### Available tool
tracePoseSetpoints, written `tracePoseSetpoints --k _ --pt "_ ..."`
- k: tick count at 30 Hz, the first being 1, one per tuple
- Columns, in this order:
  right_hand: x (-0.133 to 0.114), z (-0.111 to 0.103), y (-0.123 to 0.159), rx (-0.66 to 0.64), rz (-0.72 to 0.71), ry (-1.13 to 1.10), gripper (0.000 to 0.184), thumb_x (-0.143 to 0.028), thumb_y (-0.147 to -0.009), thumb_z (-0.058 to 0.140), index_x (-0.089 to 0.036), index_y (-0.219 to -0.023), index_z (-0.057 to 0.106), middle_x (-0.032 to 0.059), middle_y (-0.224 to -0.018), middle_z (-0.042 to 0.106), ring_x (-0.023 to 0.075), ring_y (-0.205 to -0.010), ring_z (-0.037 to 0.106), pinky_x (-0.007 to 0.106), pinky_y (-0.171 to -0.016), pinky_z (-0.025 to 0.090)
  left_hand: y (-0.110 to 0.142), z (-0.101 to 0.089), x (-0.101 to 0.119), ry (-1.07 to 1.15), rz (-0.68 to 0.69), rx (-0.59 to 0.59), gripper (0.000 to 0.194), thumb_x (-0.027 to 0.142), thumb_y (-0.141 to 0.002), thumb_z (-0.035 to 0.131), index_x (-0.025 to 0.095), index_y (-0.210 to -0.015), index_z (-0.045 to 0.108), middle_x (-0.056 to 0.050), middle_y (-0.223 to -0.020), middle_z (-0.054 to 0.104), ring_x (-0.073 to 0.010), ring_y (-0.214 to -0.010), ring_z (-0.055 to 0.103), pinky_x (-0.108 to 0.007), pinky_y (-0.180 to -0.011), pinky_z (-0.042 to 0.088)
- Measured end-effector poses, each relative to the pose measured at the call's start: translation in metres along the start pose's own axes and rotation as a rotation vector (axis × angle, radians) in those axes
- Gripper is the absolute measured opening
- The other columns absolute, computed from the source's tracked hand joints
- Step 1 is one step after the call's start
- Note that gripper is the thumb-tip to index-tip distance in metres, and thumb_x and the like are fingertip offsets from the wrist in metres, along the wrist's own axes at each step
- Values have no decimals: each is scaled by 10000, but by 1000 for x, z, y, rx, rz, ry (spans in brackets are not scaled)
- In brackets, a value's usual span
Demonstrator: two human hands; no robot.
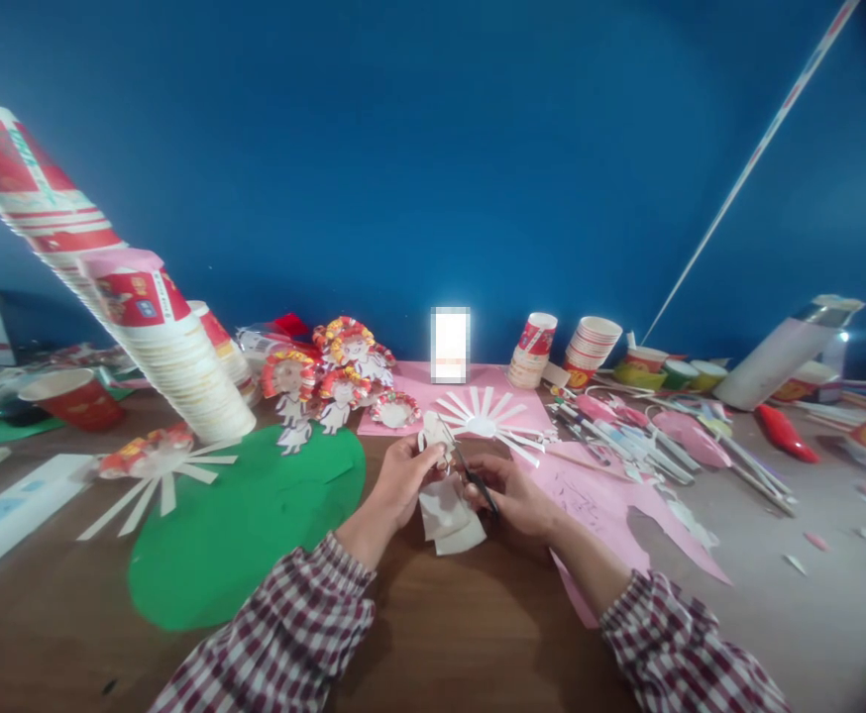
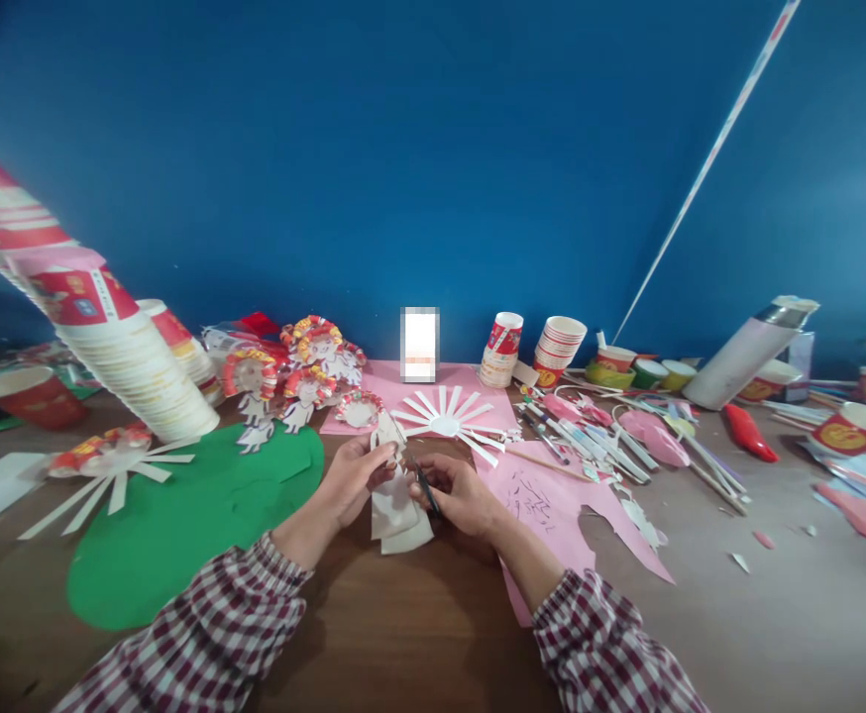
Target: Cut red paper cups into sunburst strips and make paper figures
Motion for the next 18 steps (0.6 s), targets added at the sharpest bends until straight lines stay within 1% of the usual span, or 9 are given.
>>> tracePoseSetpoints --k 3,8,11,18 --pt "-3 1 0 -9 -4 1 431 -422 -767 723 -156 -1091 627 48 -858 651 138 -713 570 262 -641 431 0 1 1 -4 0 19 274 289 -563 771 108 -721 640 8 -594 585 -72 -521 519 -193 -518 449" --pt "-5 1 -1 -10 -10 30 424 -443 -763 716 -159 -1064 628 21 -764 626 126 -654 547 255 -602 424 0 2 2 18 5 -5 260 282 -561 775 112 -698 634 16 -587 572 -67 -506 506 -199 -514 448" --pt "-3 1 -1 -12 -11 14 422 -447 -756 722 -159 -1050 631 6 -727 612 117 -630 540 250 -593 423 0 2 1 12 3 0 253 277 -562 776 116 -691 629 22 -579 563 -65 -500 503 -197 -512 445" --pt "0 1 -1 -2 13 -4 419 -445 -778 707 -154 -1067 626 3 -723 605 106 -602 526 250 -591 423 1 1 1 -12 4 -17 247 290 -592 762 117 -703 624 24 -576 555 -64 -510 499 -188 -513 440"
Point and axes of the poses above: each hand's wrist, its own y-axis away from the middle knuckle, its own z-axis out of the palm, x = y × z, the point moved 1 cm from there along -y, towards the middle knuckle
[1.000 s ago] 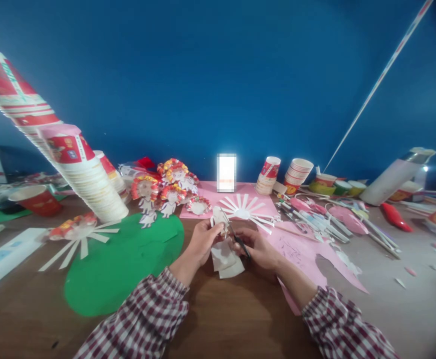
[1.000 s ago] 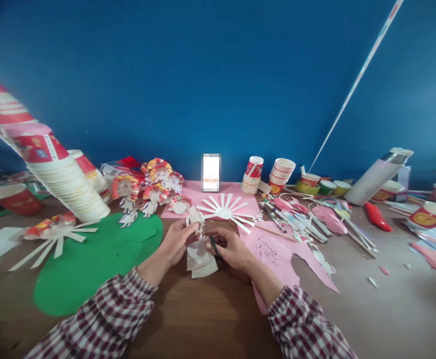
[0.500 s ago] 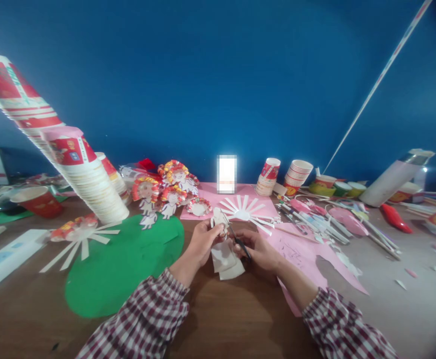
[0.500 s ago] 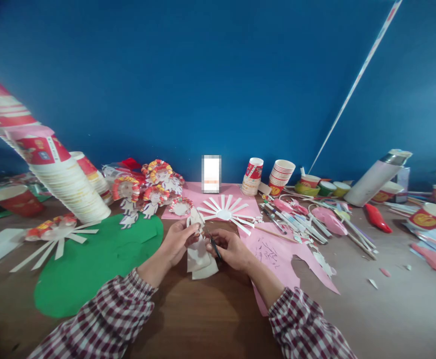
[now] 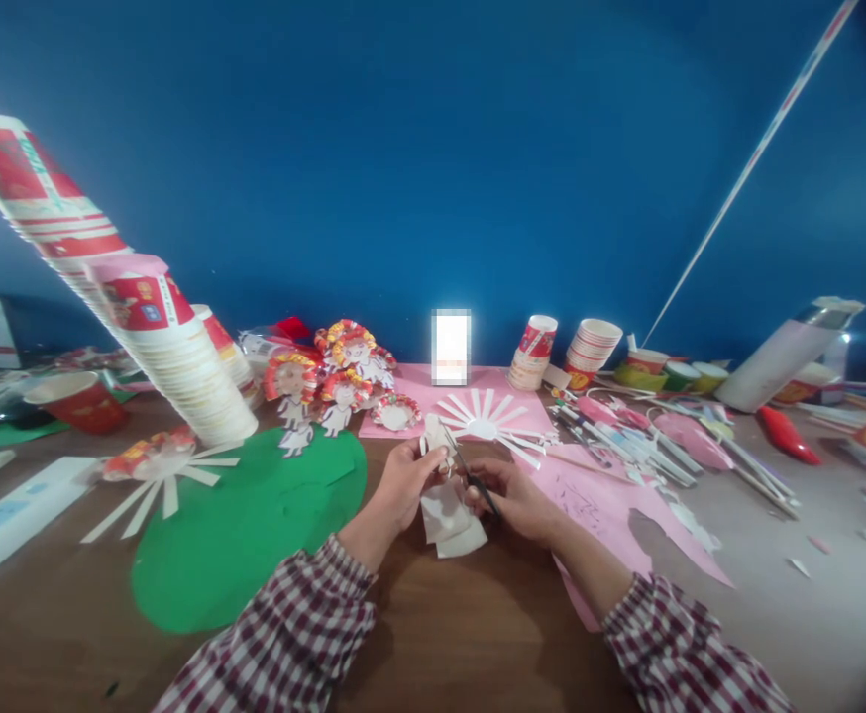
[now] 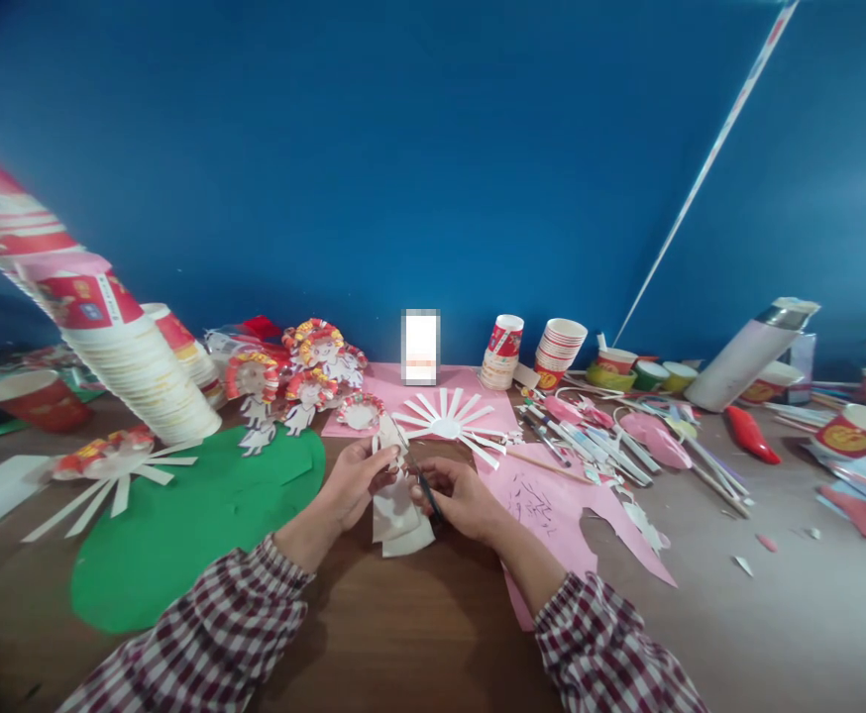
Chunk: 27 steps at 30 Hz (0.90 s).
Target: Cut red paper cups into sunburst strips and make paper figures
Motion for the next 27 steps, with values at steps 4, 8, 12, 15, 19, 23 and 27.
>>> tracePoseSetpoints --k 4,8,12,15,19,23,27 --pt "1 -1 -1 12 9 1 443 -460 -759 720 -153 -1066 635 10 -741 618 114 -619 542 256 -603 439 -1 -1 -1 12 -11 -7 272 304 -588 768 117 -721 622 19 -595 562 -64 -521 502 -185 -518 440" --pt "3 -2 -2 17 -5 21 458 -483 -756 716 -152 -1064 639 19 -750 624 118 -619 550 251 -586 442 -2 -1 -2 20 -15 -7 284 318 -579 777 122 -703 615 16 -597 564 -66 -524 503 -182 -510 430" --pt "3 -2 -3 20 -13 24 446 -476 -763 712 -156 -1064 636 24 -773 630 123 -640 556 258 -602 457 -1 -1 -2 19 -23 -21 281 321 -581 774 125 -698 611 7 -606 580 -72 -534 514 -181 -510 426" --pt "1 -1 -2 26 -3 18 431 -487 -754 716 -163 -1027 641 14 -743 617 127 -642 555 268 -615 466 0 -1 -1 47 -39 -19 299 317 -559 791 132 -706 607 19 -597 571 -73 -528 511 -186 -504 423" --pt "0 0 -2 22 -7 11 402 -476 -760 712 -168 -1009 643 11 -742 616 126 -640 554 269 -622 460 0 -1 -1 73 -62 -30 313 317 -552 804 126 -707 611 20 -595 570 -66 -520 502 -179 -494 413" --pt "-1 0 -2 31 2 -12 399 -467 -749 724 -166 -995 638 -2 -714 603 119 -625 548 265 -624 453 -1 -2 -2 77 -56 -44 313 326 -559 810 116 -665 603 25 -578 554 -58 -524 492 -173 -511 427" --pt "-4 1 -1 32 5 -38 406 -470 -753 719 -166 -1008 635 -4 -719 606 108 -605 544 259 -623 447 -2 -4 -4 84 -63 -44 323 337 -565 818 117 -686 615 24 -590 567 -59 -527 505 -167 -506 433"
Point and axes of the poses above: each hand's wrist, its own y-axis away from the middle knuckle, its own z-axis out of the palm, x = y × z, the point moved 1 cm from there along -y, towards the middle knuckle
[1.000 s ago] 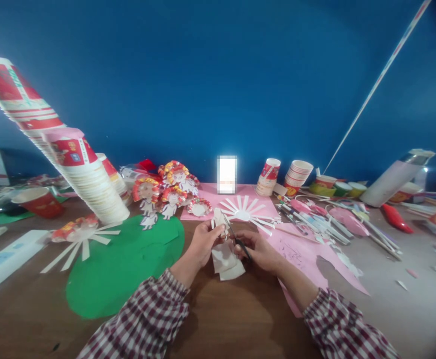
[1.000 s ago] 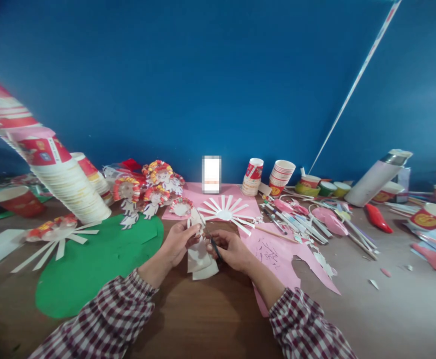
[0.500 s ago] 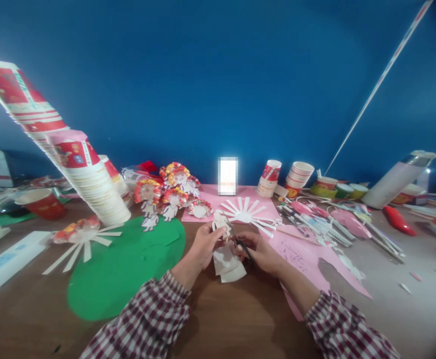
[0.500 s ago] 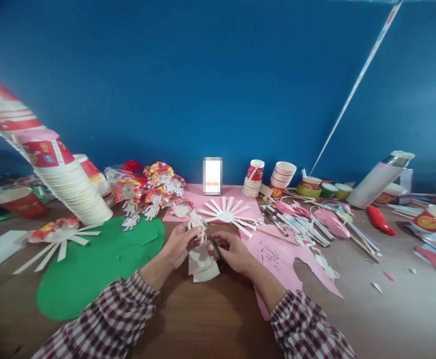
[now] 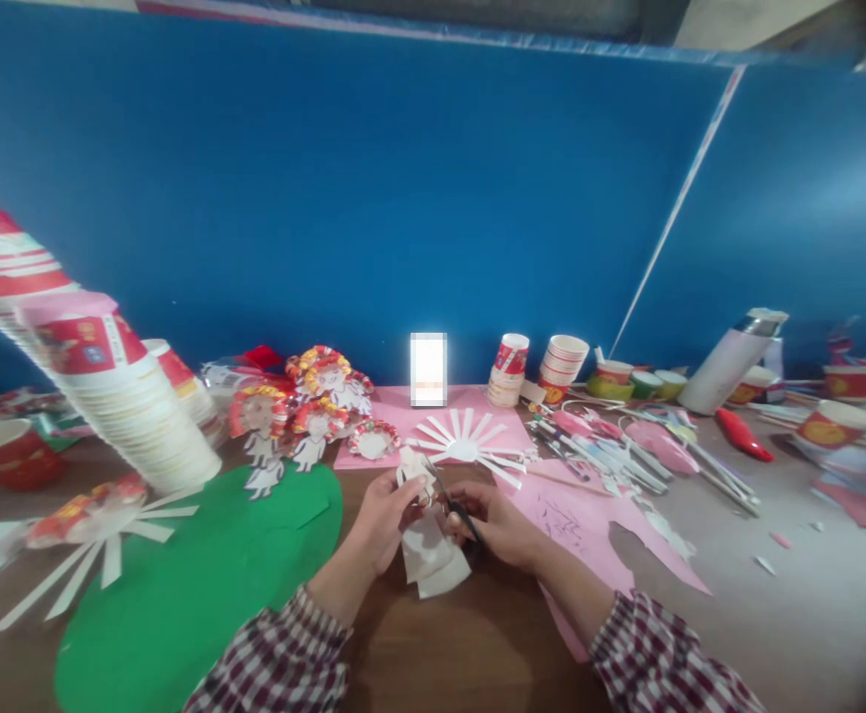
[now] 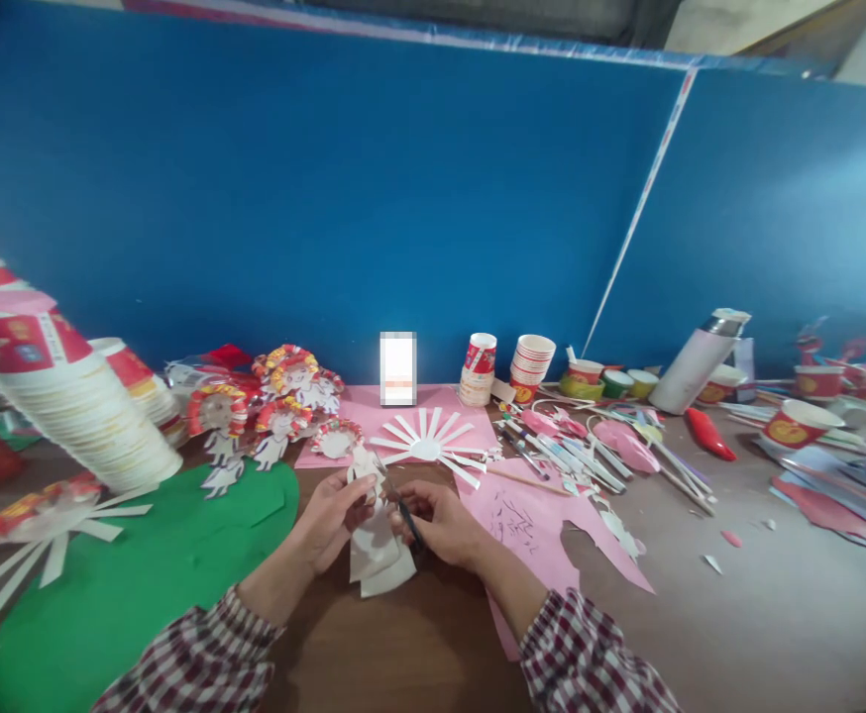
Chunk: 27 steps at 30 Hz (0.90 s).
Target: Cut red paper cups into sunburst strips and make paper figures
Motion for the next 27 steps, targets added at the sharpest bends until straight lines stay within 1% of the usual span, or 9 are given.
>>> tracePoseSetpoints --k 6,11,15,20,27 --pt "0 -1 0 -6 -26 22 437 -482 -733 731 -157 -1010 637 10 -749 619 117 -623 553 263 -622 456 -1 1 1 11 -3 20 343 331 -525 843 117 -669 617 25 -581 568 -60 -521 507 -167 -500 447" --pt "0 0 -1 -4 -28 -12 425 -496 -709 741 -168 -956 632 -2 -729 613 111 -616 554 259 -624 465 -2 0 0 -3 -8 20 331 322 -542 841 117 -687 625 21 -595 581 -59 -527 514 -165 -501 456" --pt "3 -2 -1 -2 -34 -24 429 -475 -719 740 -163 -990 622 -8 -719 612 102 -603 550 256 -627 462 -3 -2 -2 -16 -4 20 328 319 -551 841 114 -695 629 14 -616 594 -61 -544 524 -160 -504 458" --pt "6 -3 -2 -10 -29 -25 418 -456 -743 729 -161 -1015 613 -1 -740 616 106 -615 554 261 -635 458 -3 -1 -2 -16 -27 -6 334 334 -562 835 117 -696 619 24 -587 573 -56 -517 509 -162 -498 451" --pt "-8 -1 2 -4 20 -12 454 -488 -724 735 -148 -1003 620 2 -746 616 114 -640 572 258 -643 462 -2 -1 -2 -7 -1 -42 298 318 -591 818 116 -688 621 24 -592 576 -55 -521 506 -167 -509 445"
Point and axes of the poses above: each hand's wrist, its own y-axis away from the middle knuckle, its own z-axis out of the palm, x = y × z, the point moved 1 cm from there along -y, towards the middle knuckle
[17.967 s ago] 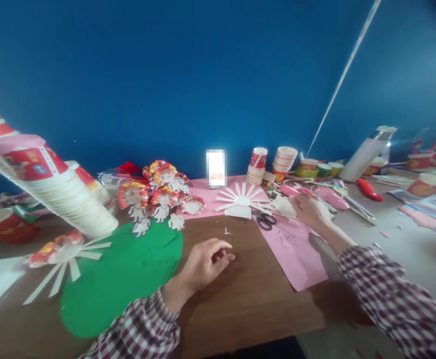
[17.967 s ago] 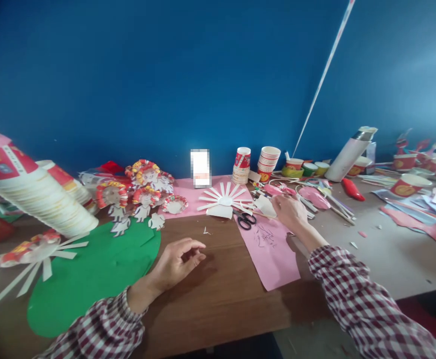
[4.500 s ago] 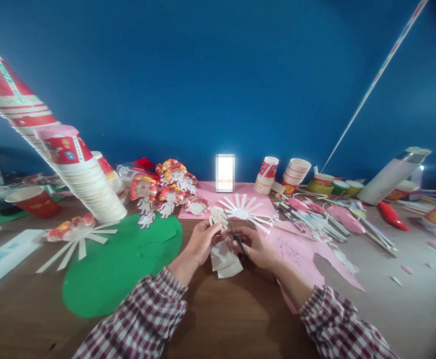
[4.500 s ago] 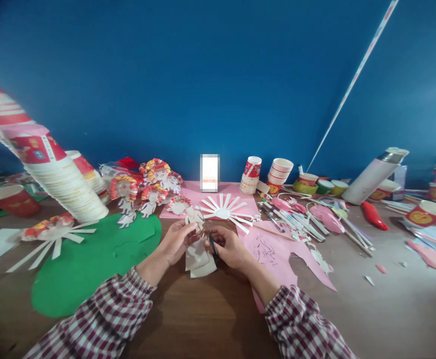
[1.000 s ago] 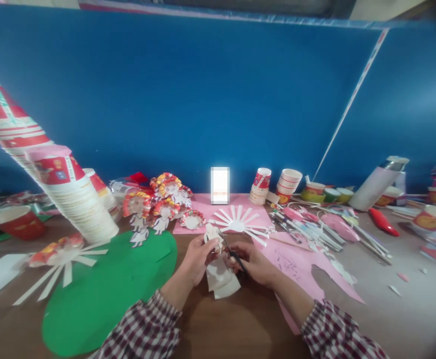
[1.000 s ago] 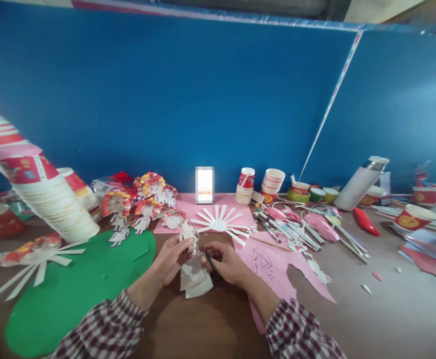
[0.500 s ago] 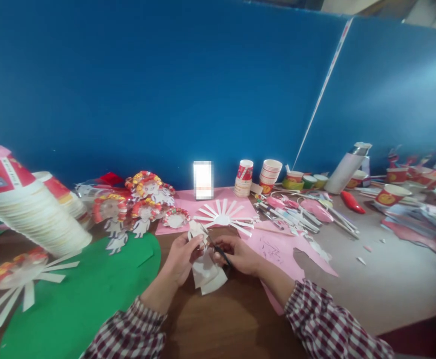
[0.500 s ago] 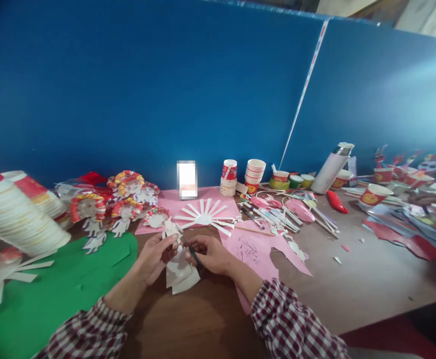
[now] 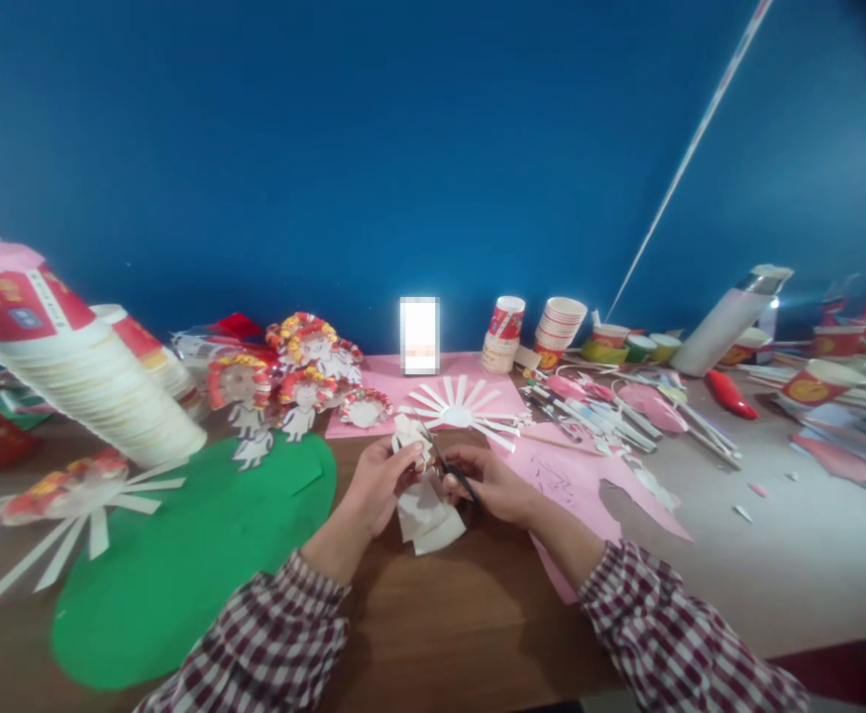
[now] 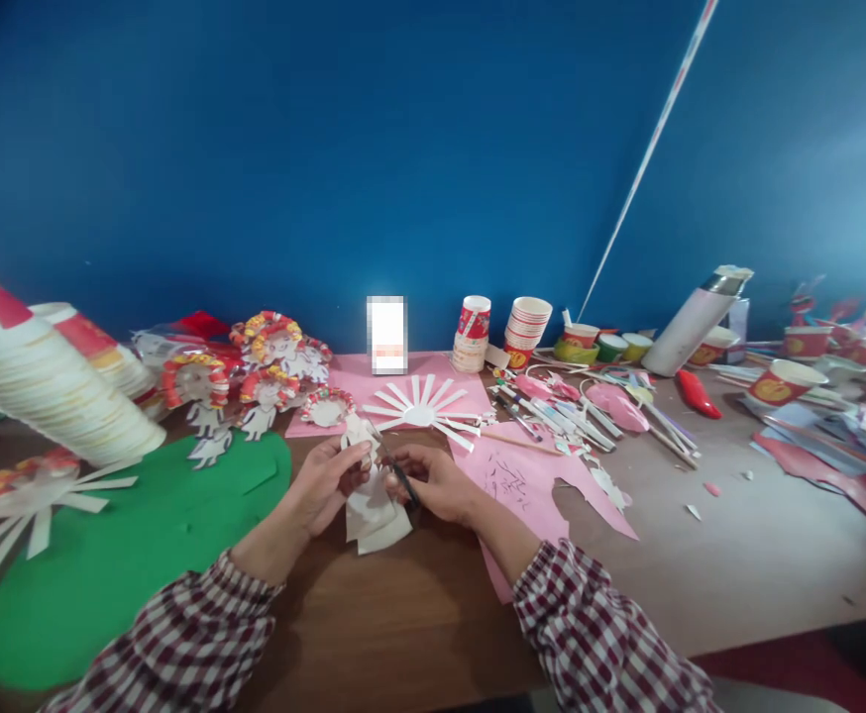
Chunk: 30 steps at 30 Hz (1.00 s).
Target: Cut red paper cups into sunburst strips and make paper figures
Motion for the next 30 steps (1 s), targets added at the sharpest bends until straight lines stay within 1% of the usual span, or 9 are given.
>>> tracePoseSetpoints --k 6,11,15,21,26,30 --pt "-4 0 1 -14 18 6 467 -487 -739 725 -147 -1039 614 8 -770 617 115 -641 569 263 -649 466 0 -1 1 -9 -2 -12 288 321 -606 810 113 -684 626 19 -595 577 -55 -532 509 -165 -514 443" --pt "-3 0 1 -27 8 25 486 -510 -727 729 -146 -1030 616 18 -793 620 127 -678 572 267 -665 458 1 -1 1 -25 -19 -15 299 326 -596 813 114 -696 628 12 -608 584 -59 -541 517 -163 -513 436" --pt "-5 0 1 -16 22 34 510 -530 -716 730 -144 -1028 614 20 -776 617 131 -674 567 263 -638 451 2 1 2 -28 -12 -32 298 319 -591 811 109 -692 625 9 -618 579 -55 -544 504 -168 -521 435" --pt "-8 1 3 -47 -2 20 445 -492 -742 722 -148 -1006 622 15 -774 615 132 -691 570 261 -648 447 3 3 6 -41 -24 -21 309 323 -568 817 107 -664 618 13 -598 565 -54 -539 494 -165 -510 424" --pt "-5 0 2 -45 -8 0 482 -481 -736 735 -154 -1070 616 28 -821 630 135 -717 577 253 -642 442 3 1 6 0 -23 2 321 332 -562 819 112 -696 629 13 -603 577 -60 -538 507 -169 -515 433" --pt "0 -1 1 -51 -16 -23 510 -494 -741 729 -153 -1103 617 13 -782 609 120 -671 556 238 -606 421 3 1 6 -11 -16 5 324 332 -564 817 109 -704 628 9 -606 582 -62 -543 509 -173 -523 437"
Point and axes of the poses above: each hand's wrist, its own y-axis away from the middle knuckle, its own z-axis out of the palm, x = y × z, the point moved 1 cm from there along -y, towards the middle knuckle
